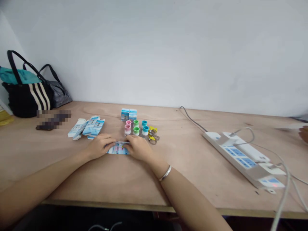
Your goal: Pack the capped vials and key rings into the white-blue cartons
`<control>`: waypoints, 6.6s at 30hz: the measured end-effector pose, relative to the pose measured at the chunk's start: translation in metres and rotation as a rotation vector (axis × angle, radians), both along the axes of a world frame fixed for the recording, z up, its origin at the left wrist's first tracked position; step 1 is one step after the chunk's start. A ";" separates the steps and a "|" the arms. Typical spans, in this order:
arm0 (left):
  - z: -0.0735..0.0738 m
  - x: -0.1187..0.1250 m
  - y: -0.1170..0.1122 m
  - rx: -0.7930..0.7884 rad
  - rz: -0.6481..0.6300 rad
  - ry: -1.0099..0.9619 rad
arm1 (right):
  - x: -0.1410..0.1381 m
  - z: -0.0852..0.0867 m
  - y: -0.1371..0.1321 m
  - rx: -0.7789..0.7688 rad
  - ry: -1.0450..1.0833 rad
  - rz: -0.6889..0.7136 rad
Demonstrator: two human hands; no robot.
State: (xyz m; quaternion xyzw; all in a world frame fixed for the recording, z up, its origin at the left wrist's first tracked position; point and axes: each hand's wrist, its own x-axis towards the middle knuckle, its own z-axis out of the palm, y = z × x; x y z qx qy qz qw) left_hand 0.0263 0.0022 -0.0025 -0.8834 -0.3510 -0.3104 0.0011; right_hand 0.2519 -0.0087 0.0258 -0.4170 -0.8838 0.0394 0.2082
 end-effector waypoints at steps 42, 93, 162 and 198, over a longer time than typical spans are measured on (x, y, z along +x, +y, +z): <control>0.045 0.045 0.146 -0.219 0.377 0.044 | -0.007 0.004 -0.011 -0.080 -0.246 -0.142; 0.003 0.008 -0.017 -0.407 -0.116 -0.478 | -0.018 0.008 0.013 -0.042 0.735 -0.108; 0.047 -0.028 -0.020 -0.345 -0.196 0.098 | 0.011 0.047 0.002 -0.089 -0.184 -0.125; 0.008 -0.007 -0.013 -0.505 -0.068 -0.261 | 0.022 0.033 0.004 0.349 0.398 0.043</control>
